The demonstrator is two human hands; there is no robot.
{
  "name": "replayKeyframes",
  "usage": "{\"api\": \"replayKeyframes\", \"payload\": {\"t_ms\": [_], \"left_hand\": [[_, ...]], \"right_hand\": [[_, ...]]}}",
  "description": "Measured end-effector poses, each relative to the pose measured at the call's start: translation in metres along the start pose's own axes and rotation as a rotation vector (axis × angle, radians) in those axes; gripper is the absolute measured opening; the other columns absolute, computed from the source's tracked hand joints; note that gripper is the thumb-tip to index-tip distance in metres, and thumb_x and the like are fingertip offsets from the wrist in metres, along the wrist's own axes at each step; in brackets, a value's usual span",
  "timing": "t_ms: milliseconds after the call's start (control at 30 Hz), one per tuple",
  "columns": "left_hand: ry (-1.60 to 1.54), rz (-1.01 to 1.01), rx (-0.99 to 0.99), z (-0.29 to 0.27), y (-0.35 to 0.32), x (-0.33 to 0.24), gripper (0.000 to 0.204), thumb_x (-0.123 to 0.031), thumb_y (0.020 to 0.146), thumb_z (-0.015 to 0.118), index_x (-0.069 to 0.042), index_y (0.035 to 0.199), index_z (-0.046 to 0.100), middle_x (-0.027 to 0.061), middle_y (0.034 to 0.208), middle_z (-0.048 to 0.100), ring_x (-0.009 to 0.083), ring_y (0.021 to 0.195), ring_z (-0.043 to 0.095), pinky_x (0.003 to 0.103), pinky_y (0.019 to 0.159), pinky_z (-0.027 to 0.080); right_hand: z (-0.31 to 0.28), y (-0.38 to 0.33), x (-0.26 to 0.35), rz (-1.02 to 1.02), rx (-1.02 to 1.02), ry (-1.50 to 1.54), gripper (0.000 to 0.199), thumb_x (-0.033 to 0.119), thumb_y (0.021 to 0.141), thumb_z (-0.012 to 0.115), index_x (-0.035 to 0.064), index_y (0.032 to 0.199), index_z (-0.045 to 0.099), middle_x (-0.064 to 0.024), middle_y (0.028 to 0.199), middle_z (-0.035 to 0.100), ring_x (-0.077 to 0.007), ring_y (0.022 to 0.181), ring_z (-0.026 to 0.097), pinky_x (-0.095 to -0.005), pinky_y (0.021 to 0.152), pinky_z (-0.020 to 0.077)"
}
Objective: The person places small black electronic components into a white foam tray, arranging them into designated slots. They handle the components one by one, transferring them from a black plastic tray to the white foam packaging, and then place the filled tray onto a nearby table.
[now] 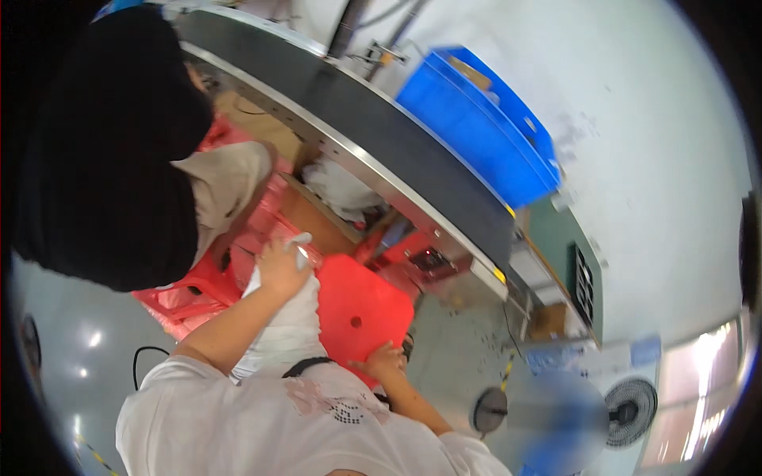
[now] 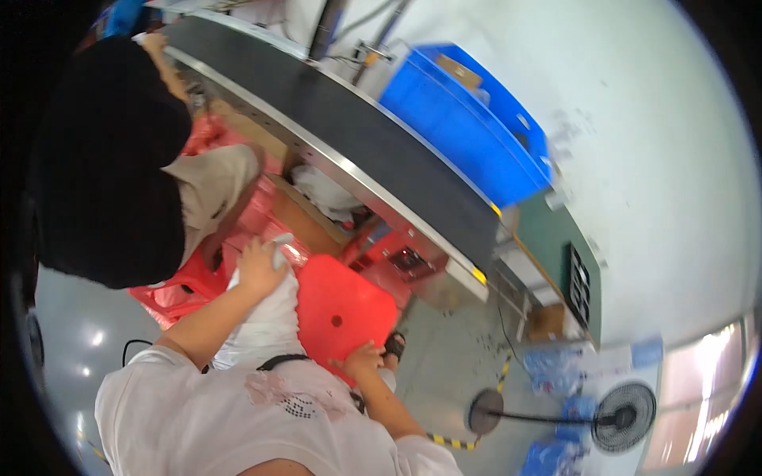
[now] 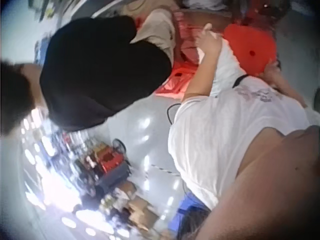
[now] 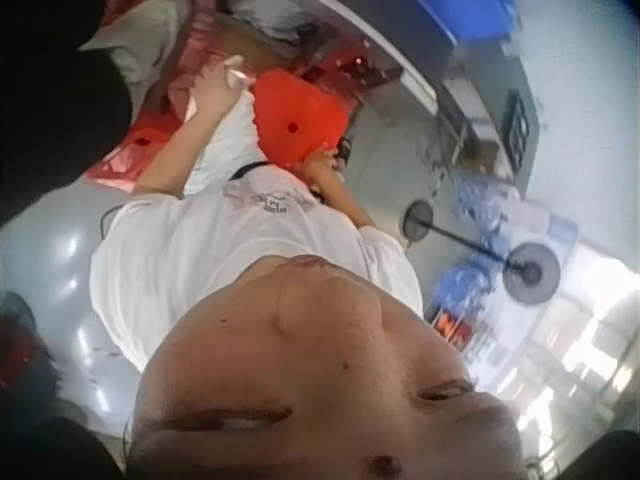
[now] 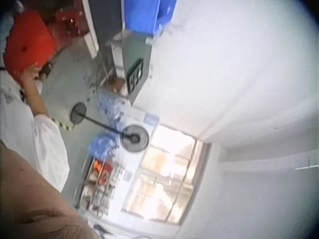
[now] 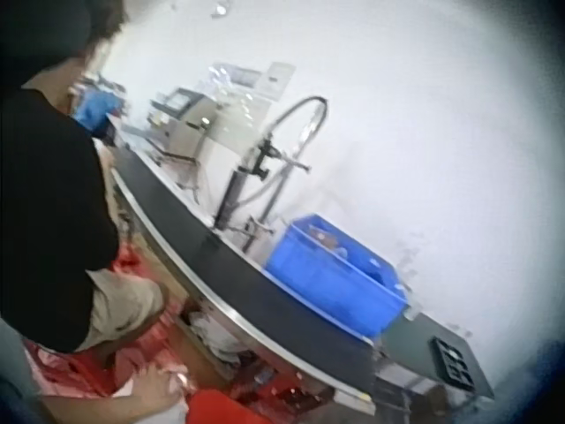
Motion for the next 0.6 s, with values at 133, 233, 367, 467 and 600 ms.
{"api": "replayKeyframes", "payload": {"t_ms": [133,233,367,467,600], "left_hand": [[0.081,-0.024,0.127,-0.004,0.009,-0.006,0.054,-0.041,0.073,0.060,-0.007,0.113,0.051,0.0182,0.111,0.051,0.0341,0.101,0.051,0.047,0.081,0.043],[0.064,-0.028,0.197,-0.002,0.021,-0.004,0.053,-0.043,0.075,0.057,-0.006,0.113,0.052,0.0180,0.103,0.056,0.0332,0.095,0.055,0.044,0.078,0.045],[-0.021,-0.040,0.199,0.005,0.027,0.002,0.060,-0.041,0.077,0.053,-0.001,0.121,0.045,0.0197,0.103,0.057,0.0336,0.092,0.057,0.045,0.077,0.045],[-0.022,-0.035,0.217,0.004,0.030,0.000,0.062,-0.040,0.078,0.053,0.000,0.124,0.041,0.0202,0.104,0.056,0.0337,0.092,0.057,0.046,0.078,0.044],[0.053,-0.044,0.202,0.010,0.032,0.005,0.063,-0.038,0.077,0.054,0.000,0.125,0.039,0.0194,0.105,0.056,0.0337,0.091,0.057,0.047,0.080,0.043]], "right_hand": [[0.018,0.017,0.000,0.009,-0.033,-0.013,0.134,0.082,0.056,0.053,-0.0106,0.136,-0.002,-0.0394,0.137,0.008,-0.0485,0.127,0.022,-0.0494,0.099,0.0307],[0.026,0.015,-0.004,-0.022,-0.113,-0.055,0.133,0.085,0.057,0.047,-0.0126,0.135,-0.001,-0.0404,0.136,0.011,-0.0483,0.125,0.027,-0.0487,0.095,0.0341],[0.028,0.018,-0.004,-0.010,-0.130,-0.137,0.133,0.087,0.058,0.040,-0.0137,0.135,0.000,-0.0406,0.135,0.014,-0.0472,0.123,0.030,-0.0476,0.094,0.0341],[0.031,0.020,-0.008,-0.025,-0.144,-0.091,0.132,0.087,0.059,0.040,-0.0143,0.134,0.001,-0.0403,0.135,0.014,-0.0477,0.124,0.029,-0.0476,0.097,0.0305],[0.023,0.017,-0.003,-0.021,-0.095,-0.081,0.131,0.084,0.060,0.044,-0.0145,0.134,0.001,-0.0402,0.136,0.014,-0.0467,0.125,0.028,-0.0450,0.100,0.0283]]}}
Point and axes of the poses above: each hand's wrist, its own y-axis towards the middle knuckle, its own z-axis out of the palm, x = y × z, the point moved 1 cm from there along y, towards the middle knuckle
